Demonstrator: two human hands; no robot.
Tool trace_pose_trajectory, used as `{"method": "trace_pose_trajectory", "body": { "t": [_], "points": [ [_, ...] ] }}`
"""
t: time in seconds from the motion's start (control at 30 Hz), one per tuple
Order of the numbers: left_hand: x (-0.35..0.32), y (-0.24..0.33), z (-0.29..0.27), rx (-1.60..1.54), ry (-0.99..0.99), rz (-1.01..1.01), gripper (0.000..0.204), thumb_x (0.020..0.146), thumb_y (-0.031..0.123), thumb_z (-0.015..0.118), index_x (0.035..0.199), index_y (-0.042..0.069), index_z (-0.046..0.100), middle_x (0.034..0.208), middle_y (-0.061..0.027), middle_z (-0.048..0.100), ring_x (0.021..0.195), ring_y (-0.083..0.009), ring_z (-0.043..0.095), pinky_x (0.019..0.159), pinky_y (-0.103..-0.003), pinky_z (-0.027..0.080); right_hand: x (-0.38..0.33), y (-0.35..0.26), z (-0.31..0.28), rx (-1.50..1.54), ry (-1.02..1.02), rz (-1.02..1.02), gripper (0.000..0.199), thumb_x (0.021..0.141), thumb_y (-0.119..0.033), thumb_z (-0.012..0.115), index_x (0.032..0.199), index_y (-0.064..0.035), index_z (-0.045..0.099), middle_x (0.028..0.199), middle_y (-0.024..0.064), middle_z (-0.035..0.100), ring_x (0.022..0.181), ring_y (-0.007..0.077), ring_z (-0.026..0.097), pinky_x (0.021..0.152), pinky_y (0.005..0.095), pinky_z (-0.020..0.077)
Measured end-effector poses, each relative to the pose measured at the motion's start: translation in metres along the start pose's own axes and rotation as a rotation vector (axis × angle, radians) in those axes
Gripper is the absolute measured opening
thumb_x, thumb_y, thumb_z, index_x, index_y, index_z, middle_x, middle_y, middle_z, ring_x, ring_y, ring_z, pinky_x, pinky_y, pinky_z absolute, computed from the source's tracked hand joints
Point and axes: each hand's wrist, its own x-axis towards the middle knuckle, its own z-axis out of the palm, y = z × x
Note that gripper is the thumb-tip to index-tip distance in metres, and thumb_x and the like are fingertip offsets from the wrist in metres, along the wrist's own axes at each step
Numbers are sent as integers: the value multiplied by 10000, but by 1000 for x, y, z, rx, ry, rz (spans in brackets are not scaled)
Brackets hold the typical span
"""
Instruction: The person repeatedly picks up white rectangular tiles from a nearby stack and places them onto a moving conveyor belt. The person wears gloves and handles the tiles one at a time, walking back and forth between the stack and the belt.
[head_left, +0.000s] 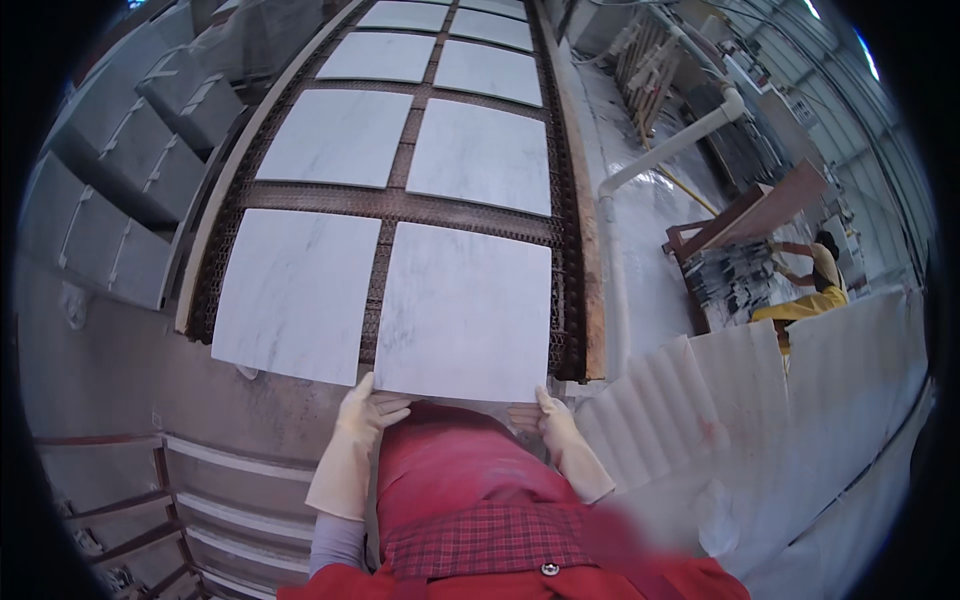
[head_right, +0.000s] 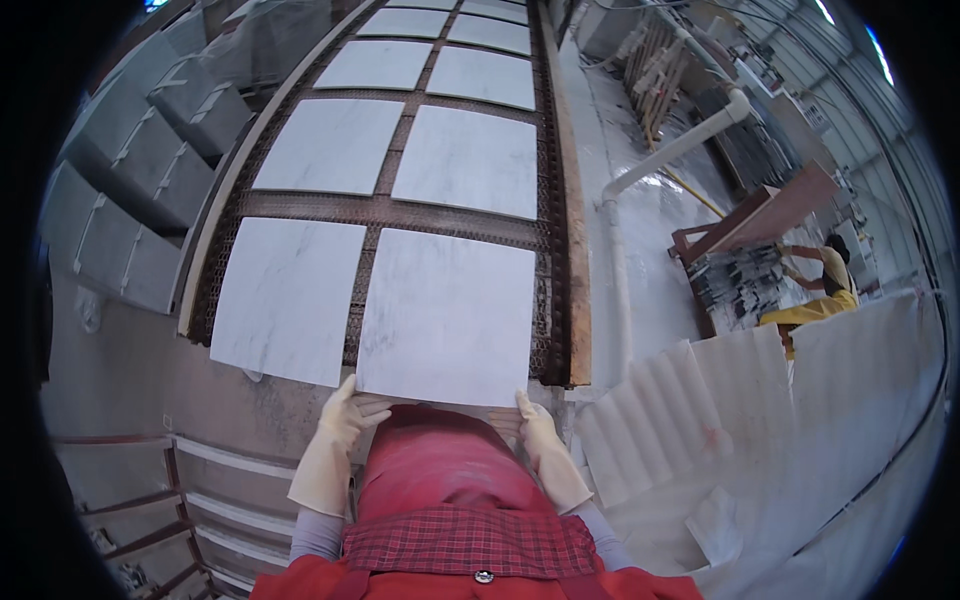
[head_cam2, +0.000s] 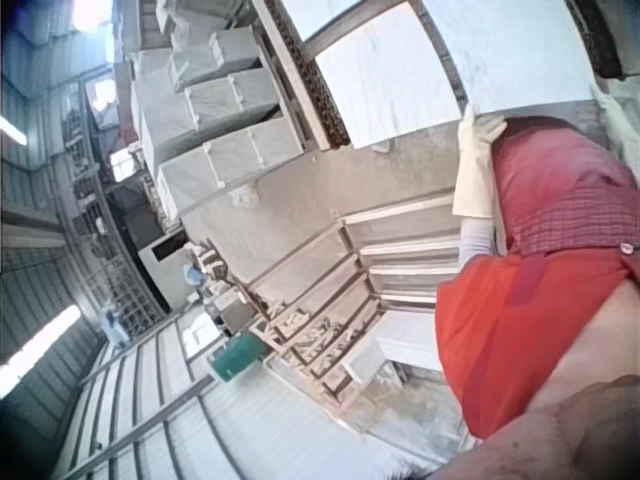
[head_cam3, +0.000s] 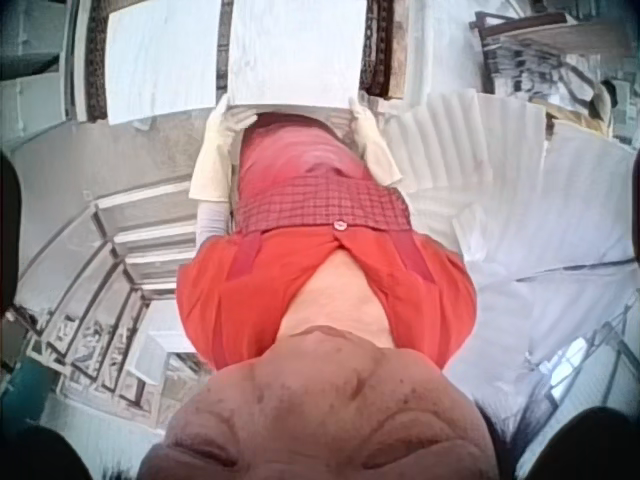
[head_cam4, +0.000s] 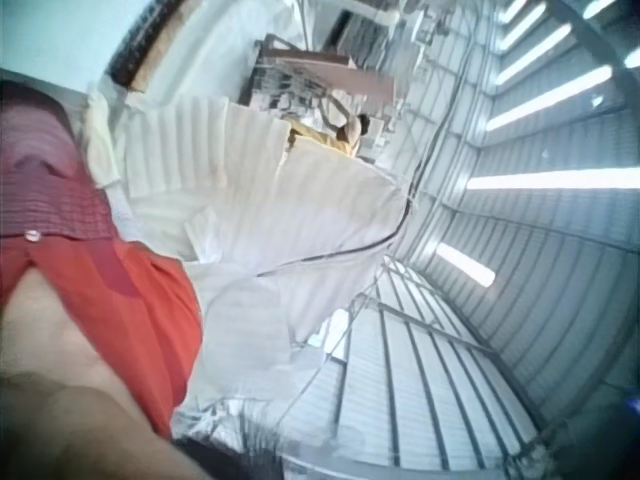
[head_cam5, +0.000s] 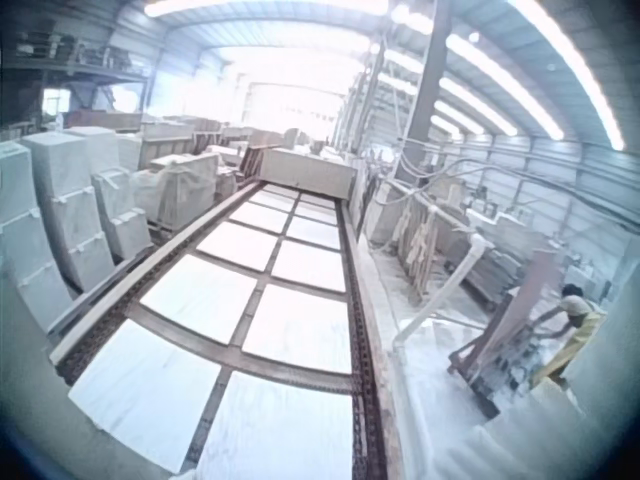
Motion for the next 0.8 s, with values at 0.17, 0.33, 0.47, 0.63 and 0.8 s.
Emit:
{"method": "trace_pose_trajectory", "body": {
  "t": [0.17, 0.33, 0.47, 0.63, 0.8],
  "points": [
    [9, -15, 14, -24, -13, 158, 521, 975, 436, 382, 1268, 8, 430, 1142, -258, 557, 1042, -418, 567, 900, -570, 457, 8, 4, 1, 39, 6, -38, 645, 950, -486, 424, 1114, 128, 535, 1050, 276, 625, 968, 332, 633, 885, 399, 507],
    [15, -18, 9, -114, 51, 124, 448, 974, 390, 421, 1194, 0, 448, 1080, -262, 579, 967, -430, 597, 830, -578, 498, 3, 0, 5, 29, -59, -42, 674, 951, -509, 395, 1149, 124, 511, 1068, 280, 616, 993, 341, 623, 906, 417, 493],
    [16, -17, 9, -127, 47, 115, 472, 957, 396, 461, 1214, 0, 436, 1098, -273, 565, 965, -454, 590, 802, -599, 503, 6, 4, 6, 25, -69, -73, 701, 947, -525, 388, 1180, 130, 481, 1095, 297, 596, 1000, 358, 612, 907, 437, 488],
    [22, -15, 7, -110, 56, 120, 506, 944, 405, 488, 1237, -3, 423, 1117, -259, 561, 966, -457, 587, 789, -599, 508, 20, 10, -3, -6, -82, -84, 741, 936, -552, 386, 1196, 139, 456, 1118, 297, 585, 1016, 368, 599, 924, 448, 472],
    [33, -23, -12, -145, -68, 84, 535, 915, 413, 536, 1236, -1, 429, 1066, -266, 581, 962, -446, 592, 788, -600, 506, 10, 16, -15, -3, -69, -129, 741, 940, -569, 350, 1230, 107, 446, 1127, 279, 583, 1005, 360, 601, 907, 438, 471]
  ]
}}
